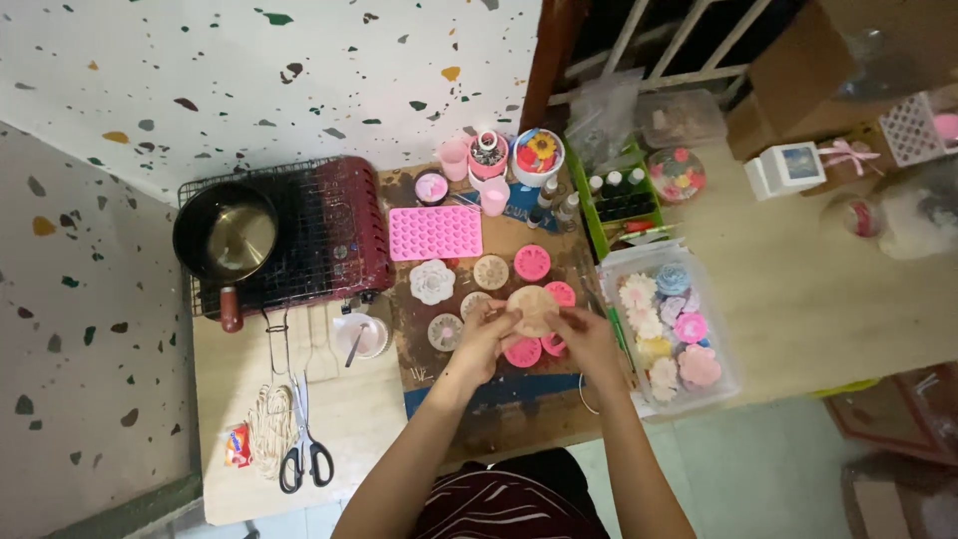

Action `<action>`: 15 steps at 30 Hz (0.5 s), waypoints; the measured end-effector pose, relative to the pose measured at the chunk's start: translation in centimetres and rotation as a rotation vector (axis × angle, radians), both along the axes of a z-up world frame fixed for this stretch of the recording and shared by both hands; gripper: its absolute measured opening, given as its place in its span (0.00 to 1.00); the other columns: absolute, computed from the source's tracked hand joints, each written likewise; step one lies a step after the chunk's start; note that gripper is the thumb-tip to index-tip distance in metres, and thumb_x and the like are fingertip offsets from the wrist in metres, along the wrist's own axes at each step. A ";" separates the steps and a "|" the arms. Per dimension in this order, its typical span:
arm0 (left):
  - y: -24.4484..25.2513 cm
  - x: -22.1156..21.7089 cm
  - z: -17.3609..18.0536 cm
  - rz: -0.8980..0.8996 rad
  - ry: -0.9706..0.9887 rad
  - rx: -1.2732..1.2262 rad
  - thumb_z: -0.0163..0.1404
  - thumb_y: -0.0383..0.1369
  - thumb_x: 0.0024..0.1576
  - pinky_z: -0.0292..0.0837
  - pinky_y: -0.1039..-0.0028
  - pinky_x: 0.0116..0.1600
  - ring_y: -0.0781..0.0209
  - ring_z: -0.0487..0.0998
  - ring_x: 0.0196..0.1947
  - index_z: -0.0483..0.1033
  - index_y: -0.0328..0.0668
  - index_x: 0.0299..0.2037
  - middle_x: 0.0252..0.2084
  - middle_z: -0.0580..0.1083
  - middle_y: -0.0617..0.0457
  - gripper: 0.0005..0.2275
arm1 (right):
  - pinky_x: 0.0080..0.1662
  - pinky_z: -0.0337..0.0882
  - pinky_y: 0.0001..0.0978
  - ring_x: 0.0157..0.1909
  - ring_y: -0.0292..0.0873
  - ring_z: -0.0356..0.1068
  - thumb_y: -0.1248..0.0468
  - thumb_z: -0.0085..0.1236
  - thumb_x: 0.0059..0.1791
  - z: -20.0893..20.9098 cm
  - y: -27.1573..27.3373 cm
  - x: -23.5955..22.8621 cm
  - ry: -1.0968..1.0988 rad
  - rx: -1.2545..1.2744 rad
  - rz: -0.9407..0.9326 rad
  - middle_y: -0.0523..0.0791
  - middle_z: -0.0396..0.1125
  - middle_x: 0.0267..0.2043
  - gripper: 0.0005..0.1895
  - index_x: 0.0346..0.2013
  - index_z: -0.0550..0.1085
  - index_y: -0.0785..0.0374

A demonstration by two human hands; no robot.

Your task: Melting wax on a portable stove and preparing silicone molds with wicks for candle production.

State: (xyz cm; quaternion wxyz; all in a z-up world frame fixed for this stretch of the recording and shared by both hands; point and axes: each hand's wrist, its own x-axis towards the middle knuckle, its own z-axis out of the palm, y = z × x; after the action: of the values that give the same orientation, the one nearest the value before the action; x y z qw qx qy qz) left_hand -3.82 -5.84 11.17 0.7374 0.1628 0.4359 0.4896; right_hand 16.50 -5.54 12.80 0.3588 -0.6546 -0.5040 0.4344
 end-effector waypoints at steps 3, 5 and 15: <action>0.7 -0.8 -3.9 -0.020 0.008 -0.051 0.54 0.31 0.59 0.79 0.68 0.51 0.58 0.80 0.47 0.66 0.37 0.57 0.50 0.75 0.48 0.17 | 0.38 0.76 0.34 0.35 0.41 0.76 0.54 0.68 0.45 -3.2 1.5 -0.5 0.040 -0.124 0.019 0.48 0.78 0.36 0.21 0.45 0.80 0.67; 0.1 -1.6 -7.0 -0.028 0.003 -0.079 0.53 0.33 0.60 0.78 0.68 0.53 0.60 0.80 0.48 0.66 0.39 0.59 0.51 0.75 0.50 0.18 | 0.37 0.76 0.37 0.33 0.44 0.77 0.54 0.68 0.44 -6.9 2.3 -0.7 -0.029 -0.212 -0.005 0.49 0.78 0.34 0.22 0.45 0.80 0.66; -10.9 -9.3 -11.0 0.076 0.226 -0.419 0.51 0.37 0.60 0.73 0.73 0.43 0.60 0.82 0.45 0.73 0.44 0.54 0.47 0.80 0.50 0.14 | 0.44 0.75 0.47 0.40 0.57 0.77 0.58 0.66 0.43 -18.5 5.8 -3.1 -0.447 -0.007 -0.033 0.56 0.75 0.35 0.14 0.36 0.82 0.64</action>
State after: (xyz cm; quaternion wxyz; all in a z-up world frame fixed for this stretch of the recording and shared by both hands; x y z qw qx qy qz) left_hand -13.07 -16.71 0.18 0.6825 0.0434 0.6137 0.3946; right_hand 13.44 0.23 -5.71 0.2431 -0.7441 -0.5585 0.2742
